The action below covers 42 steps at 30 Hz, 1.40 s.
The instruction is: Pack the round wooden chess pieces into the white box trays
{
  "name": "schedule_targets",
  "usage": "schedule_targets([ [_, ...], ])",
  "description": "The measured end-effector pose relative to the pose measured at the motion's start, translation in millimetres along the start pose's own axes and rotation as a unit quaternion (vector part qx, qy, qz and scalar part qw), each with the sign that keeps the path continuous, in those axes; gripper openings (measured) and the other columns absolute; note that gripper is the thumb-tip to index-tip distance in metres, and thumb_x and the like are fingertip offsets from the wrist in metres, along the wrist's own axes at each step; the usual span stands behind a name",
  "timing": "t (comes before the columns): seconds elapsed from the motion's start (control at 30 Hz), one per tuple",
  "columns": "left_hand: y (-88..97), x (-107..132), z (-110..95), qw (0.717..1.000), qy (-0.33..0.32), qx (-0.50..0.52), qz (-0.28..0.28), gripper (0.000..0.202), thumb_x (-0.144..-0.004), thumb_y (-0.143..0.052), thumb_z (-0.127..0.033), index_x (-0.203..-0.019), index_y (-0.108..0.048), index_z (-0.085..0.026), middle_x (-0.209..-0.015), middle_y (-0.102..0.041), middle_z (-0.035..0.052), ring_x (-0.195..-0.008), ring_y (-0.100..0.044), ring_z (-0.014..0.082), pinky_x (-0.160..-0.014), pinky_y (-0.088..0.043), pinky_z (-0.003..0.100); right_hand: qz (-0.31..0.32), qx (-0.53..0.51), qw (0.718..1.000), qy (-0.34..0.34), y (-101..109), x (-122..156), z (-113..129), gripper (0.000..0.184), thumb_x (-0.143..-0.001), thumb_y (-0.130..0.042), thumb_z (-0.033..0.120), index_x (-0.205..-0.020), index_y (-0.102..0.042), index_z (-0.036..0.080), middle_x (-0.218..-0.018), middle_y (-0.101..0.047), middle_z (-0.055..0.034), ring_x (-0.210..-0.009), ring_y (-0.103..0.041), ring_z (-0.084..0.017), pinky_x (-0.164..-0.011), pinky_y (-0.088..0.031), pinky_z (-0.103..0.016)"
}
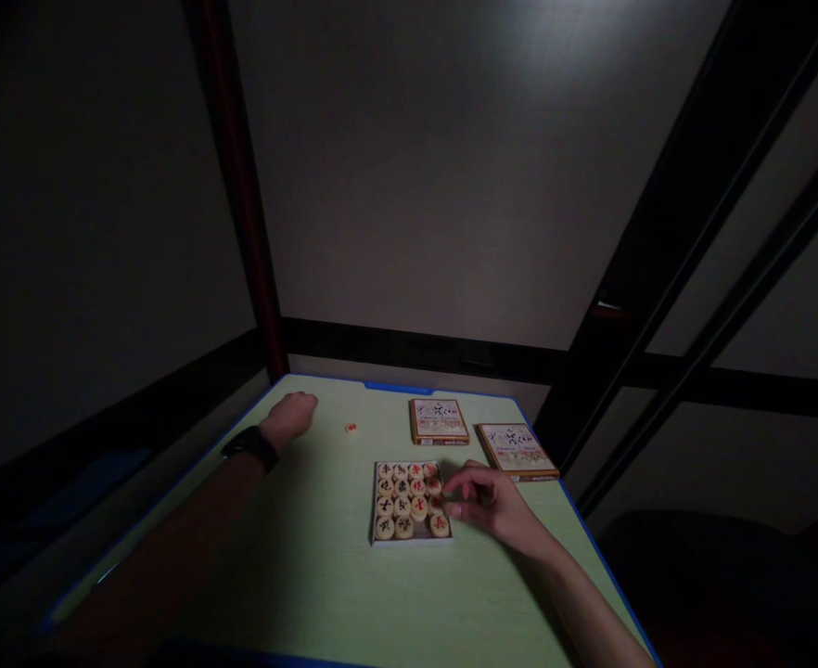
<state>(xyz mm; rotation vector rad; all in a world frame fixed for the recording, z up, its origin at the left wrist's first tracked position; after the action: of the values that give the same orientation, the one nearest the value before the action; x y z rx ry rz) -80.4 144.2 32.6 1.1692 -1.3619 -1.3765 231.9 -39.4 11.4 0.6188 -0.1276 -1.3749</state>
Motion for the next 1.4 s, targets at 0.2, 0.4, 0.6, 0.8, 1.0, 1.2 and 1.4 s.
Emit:
schedule_targets([
  [0.2, -3.0, 0.3, -6.2, 1.0, -0.01, -0.02, 0.003, 0.037, -0.081, -0.04, 0.005, -0.101, -0.07, -0.005, -0.106, -0.068, 0.0243, -0.103, -0.068, 0.0294, -0.088, -0.054, 0.037, -0.052, -0.015, 0.998, -0.039, 6.8, -0.3, -8.0, 0.037, -0.073, -0.075, 0.054, -0.081, -0.073, 0.018, -0.061, -0.046, 0.0031, -0.055, -0.041, -0.012, -0.05, -0.035, -0.026],
  [0.4, 9.0, 22.4, -47.9, 0.992, -0.101, 0.047, -0.06, 0.027, -0.093, -0.042, -0.01, -0.106, -0.066, -0.011, -0.109, -0.067, 0.0138, -0.104, -0.064, 0.0199, -0.096, -0.05, 0.03, -0.1, 0.023, 0.994, -0.047, 2.9, -4.9, -9.0, 0.036, -0.077, -0.07, 0.052, -0.08, -0.073, 0.017, -0.065, -0.062, -0.0024, -0.059, -0.052, -0.015, -0.054, -0.041, -0.028],
  [0.6, 15.9, 75.5, -122.2, 0.876, -0.305, 0.341, -0.153, 0.01, -0.085, -0.059, -0.014, -0.089, -0.067, -0.018, -0.09, -0.069, 0.0031, -0.084, -0.065, 0.0159, -0.08, -0.054, 0.027, -0.116, -0.033, 0.992, -0.043, -19.5, -33.8, 10.9, 0.039, -0.081, -0.065, 0.053, -0.089, -0.073, 0.016, -0.078, -0.072, -0.0064, -0.069, -0.065, -0.019, -0.065, -0.051, -0.032],
  [0.8, 1.4, 103.7, -144.5, 0.863, -0.319, 0.357, -0.163, 0.026, -0.083, -0.064, -0.012, -0.107, -0.063, -0.021, -0.1, -0.071, 0.0031, -0.088, -0.068, 0.0166, -0.082, -0.056, 0.027, -0.14, -0.082, 0.985, -0.062, -33.8, -41.3, 18.0, 0.038, -0.076, -0.073, 0.046, -0.099, -0.067, 0.016, -0.078, -0.074, -0.006, -0.068, -0.068, -0.02, -0.064, -0.054, -0.031],
  [1.0, -5.6, 109.8, -144.2, 0.89, -0.324, 0.287, -0.14, 0.021, -0.086, -0.059, -0.012, -0.105, -0.059, -0.021, -0.101, -0.07, 0.0029, -0.091, -0.068, 0.0173, -0.084, -0.057, 0.029, -0.147, 0.056, 0.986, -0.049, -39.2, -26.2, 32.1, 0.026, -0.081, -0.064, 0.032, -0.103, -0.066, 0.019, -0.081, -0.076, -0.0051, -0.069, -0.07, -0.02, -0.066, -0.054, -0.03],
  [1.2, -3.8, 118.6, -146.6, 0.888, -0.397, 0.187, -0.137, 0.022, -0.086, -0.052, -0.005, -0.103, -0.057, -0.018, -0.098, -0.067, 0.0053, -0.092, -0.066, 0.0193, -0.088, -0.056, 0.034, -0.104, 0.198, 0.974, -0.034, -47.0, -19.0, 54.6, 0.018, -0.085, -0.053, 0.023, -0.099, -0.063, 0.019, -0.08, -0.075, -0.0065, -0.071, -0.07, -0.02, -0.066, -0.051, -0.029],
  [1.4, 1.2, 119.9, -145.4, 0.871, -0.403, 0.25, -0.124, 0.031, -0.086, -0.05, -0.008, -0.114, -0.057, -0.02, -0.108, -0.067, 0.0048, -0.098, -0.064, 0.0183, -0.093, -0.054, 0.034, -0.111, 0.18, 0.977, -0.03, -39.8, -12.8, 51.0, 0.02, -0.089, -0.051, 0.028, -0.102, -0.063, 0.019, -0.083, -0.074, -0.0056, -0.071, -0.069, -0.019, -0.065, -0.051, -0.028],
])
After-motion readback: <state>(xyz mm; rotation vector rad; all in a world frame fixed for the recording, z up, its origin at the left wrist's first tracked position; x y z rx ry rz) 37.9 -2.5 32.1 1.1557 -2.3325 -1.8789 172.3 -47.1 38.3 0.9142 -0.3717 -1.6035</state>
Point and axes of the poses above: each hand's wrist, its own x-axis away from the middle knuckle, its own y-axis out of the back of the hand, z = x × y, the point moved 4 cm from there along -x, towards the middle knuckle
